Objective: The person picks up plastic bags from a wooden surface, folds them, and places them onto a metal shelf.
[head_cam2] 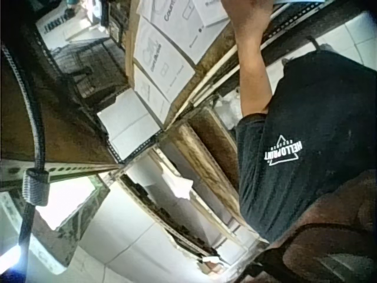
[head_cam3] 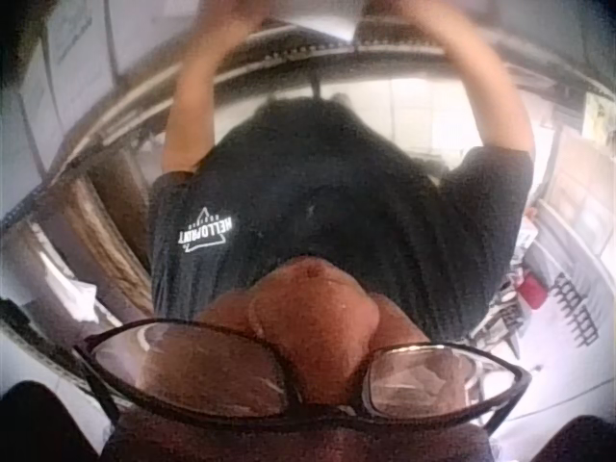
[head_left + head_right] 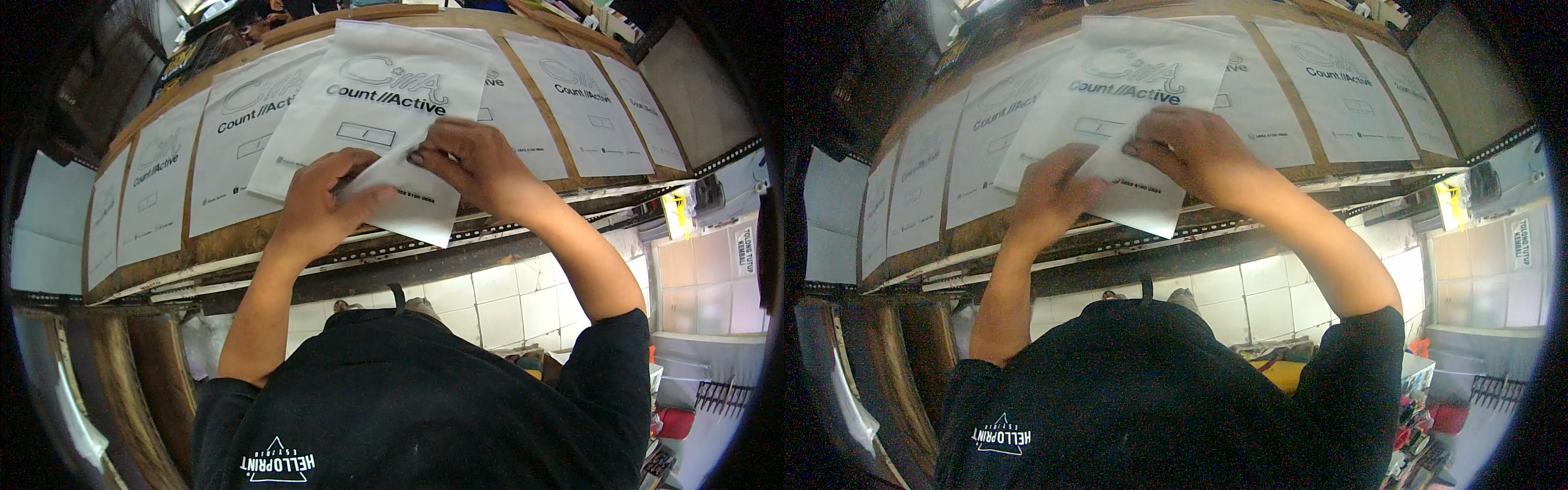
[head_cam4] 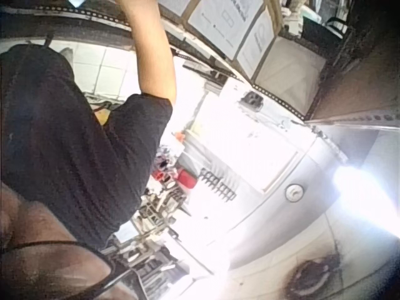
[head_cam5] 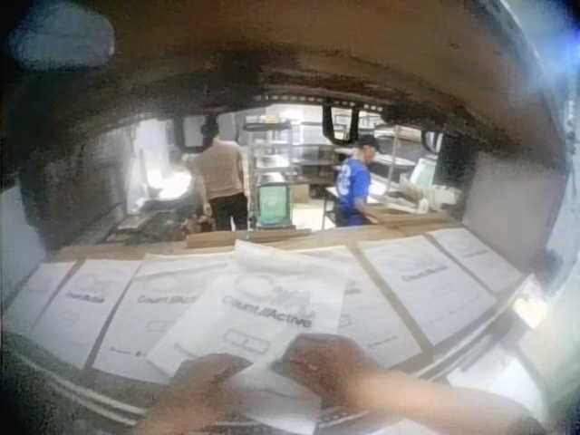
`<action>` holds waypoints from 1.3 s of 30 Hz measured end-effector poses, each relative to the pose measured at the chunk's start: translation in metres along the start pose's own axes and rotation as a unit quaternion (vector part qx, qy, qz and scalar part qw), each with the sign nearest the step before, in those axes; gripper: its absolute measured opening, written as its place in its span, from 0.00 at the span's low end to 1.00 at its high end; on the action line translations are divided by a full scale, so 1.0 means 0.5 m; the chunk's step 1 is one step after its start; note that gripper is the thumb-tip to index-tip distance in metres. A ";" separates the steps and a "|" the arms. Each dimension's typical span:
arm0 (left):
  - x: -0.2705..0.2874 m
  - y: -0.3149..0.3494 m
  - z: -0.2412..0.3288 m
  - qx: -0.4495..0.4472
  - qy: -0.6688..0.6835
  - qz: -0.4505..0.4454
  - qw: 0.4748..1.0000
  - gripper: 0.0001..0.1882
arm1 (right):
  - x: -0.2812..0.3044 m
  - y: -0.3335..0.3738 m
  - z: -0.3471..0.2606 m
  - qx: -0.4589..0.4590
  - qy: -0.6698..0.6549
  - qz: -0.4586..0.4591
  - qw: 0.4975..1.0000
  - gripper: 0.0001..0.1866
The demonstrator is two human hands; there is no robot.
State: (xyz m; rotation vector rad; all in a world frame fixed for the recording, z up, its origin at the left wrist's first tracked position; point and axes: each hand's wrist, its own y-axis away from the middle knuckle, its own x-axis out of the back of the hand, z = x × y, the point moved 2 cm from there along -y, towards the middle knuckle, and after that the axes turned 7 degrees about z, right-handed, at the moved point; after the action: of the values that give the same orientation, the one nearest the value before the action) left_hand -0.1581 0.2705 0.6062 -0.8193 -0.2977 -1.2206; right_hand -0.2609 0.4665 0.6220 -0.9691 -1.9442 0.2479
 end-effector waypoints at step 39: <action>0.004 -0.009 -0.021 0.050 -0.074 -0.010 0.996 0.25 | 0.029 0.002 -0.010 0.058 -0.008 0.074 0.996 0.10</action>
State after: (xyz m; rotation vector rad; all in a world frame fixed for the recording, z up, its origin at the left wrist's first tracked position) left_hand -0.1636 0.2615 0.6021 -0.8225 -0.4845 -1.1564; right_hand -0.2600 0.4766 0.6335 -1.0388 -1.8527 0.4491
